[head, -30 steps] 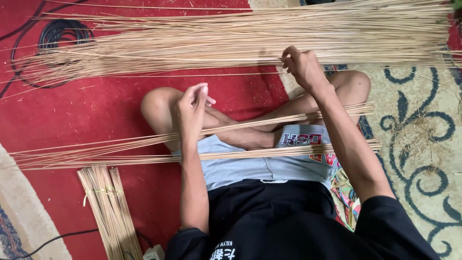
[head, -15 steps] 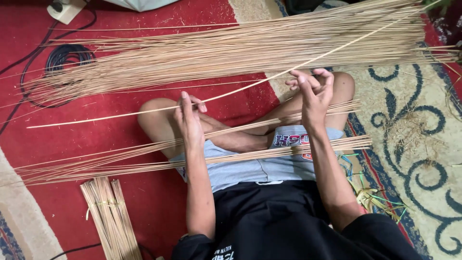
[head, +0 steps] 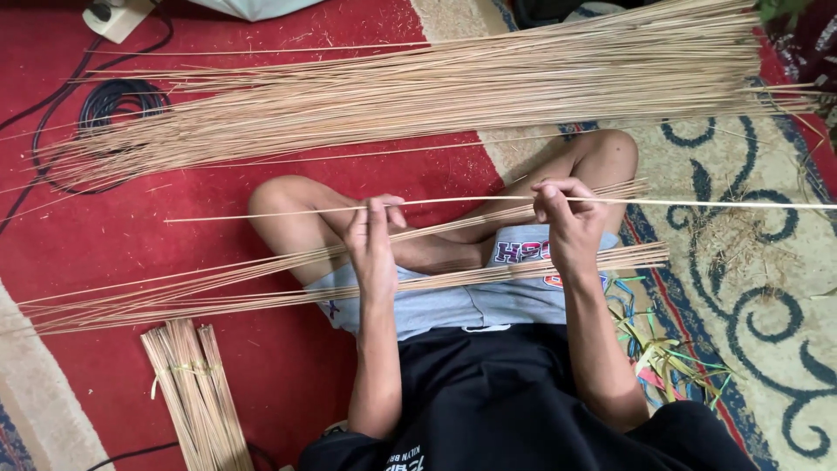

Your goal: The person smooths thin bamboo fiber strips by hand, aligning them with both hands and running their fingers along the length of each strip to remove imperfections.

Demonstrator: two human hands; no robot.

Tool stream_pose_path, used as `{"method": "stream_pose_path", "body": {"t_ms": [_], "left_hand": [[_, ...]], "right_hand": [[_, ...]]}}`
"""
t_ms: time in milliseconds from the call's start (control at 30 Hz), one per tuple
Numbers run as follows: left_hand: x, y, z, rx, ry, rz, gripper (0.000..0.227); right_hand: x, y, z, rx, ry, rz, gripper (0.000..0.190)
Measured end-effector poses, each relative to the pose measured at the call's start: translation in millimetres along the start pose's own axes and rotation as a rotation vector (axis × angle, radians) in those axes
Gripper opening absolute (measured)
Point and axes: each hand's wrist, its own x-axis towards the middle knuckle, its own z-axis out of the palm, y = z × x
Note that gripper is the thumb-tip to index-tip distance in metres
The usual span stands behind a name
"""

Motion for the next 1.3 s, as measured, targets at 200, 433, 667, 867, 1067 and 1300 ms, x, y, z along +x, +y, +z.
{"method": "stream_pose_path", "body": {"t_ms": [200,433,667,867,1067,1300], "left_hand": [[0,-6,-12,0.005,0.226,0.064,0.031],[-15,-9,3,-0.216,0.162,-0.022,0.033],[-23,-5,12,-0.154,0.107,-0.034,0.031],[-29,-5,15,-0.097,0.122,-0.010,0.031],[-28,-3,9,-0.107,0.123,-0.014,0.031],[-32,9,18,-0.077,0.014,0.000,0.031]], "right_hand": [[-7,16,-21,-0.062,0.085,-0.131,0.014],[-19,12,-6,-0.062,0.038,-0.157,0.010],[-26,4,11,-0.045,-0.022,-0.121,0.012],[-31,10,20,-0.003,-0.069,-0.096,0.009],[-35,-1,33,-0.003,-0.121,-0.099,0.008],[-38,3,53,0.029,-0.176,-0.055,0.009]]}}
